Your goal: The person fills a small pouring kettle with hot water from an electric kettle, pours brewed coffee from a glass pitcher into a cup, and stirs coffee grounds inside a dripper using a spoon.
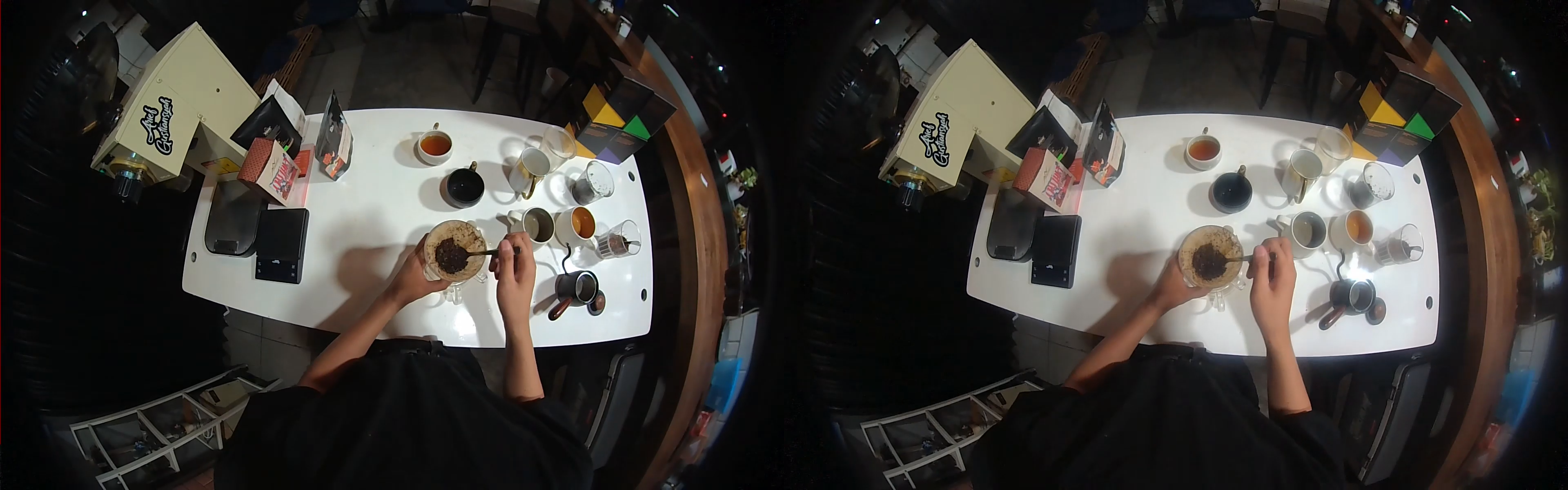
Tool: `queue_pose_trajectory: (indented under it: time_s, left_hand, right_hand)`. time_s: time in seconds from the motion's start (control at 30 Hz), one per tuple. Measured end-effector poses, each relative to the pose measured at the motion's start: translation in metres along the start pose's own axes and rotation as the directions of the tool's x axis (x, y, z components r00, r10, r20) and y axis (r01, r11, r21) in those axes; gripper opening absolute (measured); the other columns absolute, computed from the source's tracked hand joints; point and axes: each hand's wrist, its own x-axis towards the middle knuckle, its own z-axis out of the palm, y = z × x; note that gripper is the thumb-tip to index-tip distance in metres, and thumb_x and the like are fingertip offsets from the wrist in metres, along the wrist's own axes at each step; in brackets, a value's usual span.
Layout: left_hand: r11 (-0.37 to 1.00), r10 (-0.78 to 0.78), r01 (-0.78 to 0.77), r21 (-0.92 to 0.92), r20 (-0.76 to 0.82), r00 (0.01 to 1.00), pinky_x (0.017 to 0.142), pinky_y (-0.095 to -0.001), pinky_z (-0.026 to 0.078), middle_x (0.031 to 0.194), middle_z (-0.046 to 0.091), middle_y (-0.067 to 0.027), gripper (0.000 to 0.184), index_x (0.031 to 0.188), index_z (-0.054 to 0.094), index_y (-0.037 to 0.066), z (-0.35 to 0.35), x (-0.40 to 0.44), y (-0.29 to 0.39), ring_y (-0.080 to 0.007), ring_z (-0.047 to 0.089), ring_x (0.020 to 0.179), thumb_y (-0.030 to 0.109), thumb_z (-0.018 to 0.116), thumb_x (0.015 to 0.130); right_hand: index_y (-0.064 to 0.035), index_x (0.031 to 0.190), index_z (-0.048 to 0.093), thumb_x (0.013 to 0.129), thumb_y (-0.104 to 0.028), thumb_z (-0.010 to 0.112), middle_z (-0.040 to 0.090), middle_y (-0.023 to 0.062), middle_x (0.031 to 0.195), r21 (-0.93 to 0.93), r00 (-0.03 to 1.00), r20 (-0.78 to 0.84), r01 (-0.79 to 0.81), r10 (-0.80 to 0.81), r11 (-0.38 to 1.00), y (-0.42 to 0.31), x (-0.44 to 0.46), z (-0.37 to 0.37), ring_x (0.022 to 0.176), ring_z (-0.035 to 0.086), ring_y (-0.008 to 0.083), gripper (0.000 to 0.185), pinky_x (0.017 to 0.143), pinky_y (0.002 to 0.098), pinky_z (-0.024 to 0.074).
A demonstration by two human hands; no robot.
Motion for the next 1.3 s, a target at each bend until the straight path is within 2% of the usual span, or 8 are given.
queue_pose_trajectory:
  time_s: [0.13,0.3,0.43,0.47,0.57,0.67,1.13,1.3]
  left_hand:
    - [1.0,-0.003,0.003,-0.003,-0.001,1.0,0.111,-0.0364,0.045,0.137,0.061,-0.0125,0.085,0.145,0.047,0.002,0.0,0.001,-0.004,-0.0225,0.059,0.127,0.014,0.088,0.072]
    - [0.996,0.023,-0.023,-0.088,0.0,1.0,0.111,-0.0359,0.046,0.137,0.062,-0.0132,0.086,0.147,0.045,0.001,0.0,0.001,0.004,-0.0225,0.06,0.127,0.011,0.088,0.072]
    - [0.995,0.053,-0.053,-0.086,0.002,0.999,0.111,-0.0357,0.045,0.137,0.062,-0.0133,0.086,0.147,0.044,0.001,-0.002,0.0,0.008,-0.022,0.059,0.128,0.008,0.087,0.072]
    - [0.993,0.058,-0.058,-0.099,-0.007,0.998,0.111,-0.0357,0.045,0.137,0.062,-0.013,0.086,0.147,0.044,0.001,-0.002,0.0,0.008,-0.0213,0.059,0.128,0.007,0.087,0.072]
    - [0.986,0.043,-0.043,-0.164,0.0,0.999,0.111,-0.0358,0.046,0.137,0.062,-0.0122,0.085,0.146,0.045,0.001,-0.001,0.001,0.004,-0.02,0.059,0.128,0.005,0.087,0.072]
    - [0.97,0.028,-0.024,-0.241,0.012,1.0,0.111,-0.0357,0.046,0.136,0.062,-0.0117,0.084,0.146,0.045,0.001,0.002,0.002,0.001,-0.0191,0.059,0.128,0.004,0.086,0.073]
    - [0.982,0.028,-0.023,-0.186,0.021,0.999,0.111,-0.0359,0.045,0.137,0.062,-0.012,0.086,0.147,0.044,0.001,-0.001,0.002,0.001,-0.0203,0.059,0.127,0.008,0.087,0.072]
    - [0.998,0.035,-0.036,-0.051,-0.017,0.999,0.11,-0.0358,0.045,0.136,0.062,-0.0129,0.085,0.145,0.047,0.001,0.0,-0.001,0.0,-0.0213,0.06,0.126,0.011,0.088,0.072]
  right_hand:
    - [-0.0034,0.098,0.055,0.109,-0.021,0.05,0.052,0.0024,0.081,0.146,0.982,0.046,-0.189,0.184,0.971,0.001,0.008,-0.011,0.064,0.049,0.0085,0.021,0.057,0.0239,0.0382]
    - [-0.0065,0.099,0.054,0.11,-0.024,0.05,0.049,-0.0002,0.074,0.226,0.983,0.042,-0.181,0.176,0.957,-0.012,0.014,-0.012,0.064,0.049,0.0078,0.021,0.057,0.0225,0.0379]
    - [0.0026,0.097,0.056,0.105,-0.011,0.056,0.051,0.0083,0.106,0.123,0.994,0.073,0.075,-0.085,0.99,-0.025,0.016,-0.015,0.077,0.055,0.0143,0.016,0.065,0.0255,0.0439]
    - [0.0026,0.097,0.056,0.105,-0.011,0.056,0.051,0.0083,0.106,0.122,0.994,0.071,0.072,-0.081,0.99,-0.029,0.016,-0.015,0.077,0.055,0.0143,0.016,0.065,0.0255,0.0439]
    - [0.0032,0.094,0.059,0.093,-0.001,0.064,0.048,0.015,0.107,-0.294,0.951,0.149,0.303,-0.27,0.907,-0.054,0.012,-0.015,0.084,0.059,0.0278,0.006,0.076,0.032,0.0489]
    - [0.0042,0.095,0.059,0.092,0.003,0.064,0.047,0.0168,0.109,-0.328,0.924,0.21,0.375,-0.32,0.867,-0.063,0.006,-0.011,0.089,0.061,0.0294,0.005,0.08,0.0347,0.0505]
    - [0.0036,0.093,0.059,0.094,0.001,0.064,0.052,0.015,0.105,-0.454,0.94,0.193,0.339,-0.28,0.824,-0.043,-0.003,-0.003,0.075,0.06,0.0248,0.006,0.067,0.0357,0.0473]
    - [0.0041,0.093,0.057,0.102,-0.007,0.057,0.052,0.0118,0.099,-0.237,0.993,0.053,0.116,-0.107,0.965,-0.015,-0.009,0.0,0.071,0.055,0.0194,0.014,0.062,0.0311,0.0443]
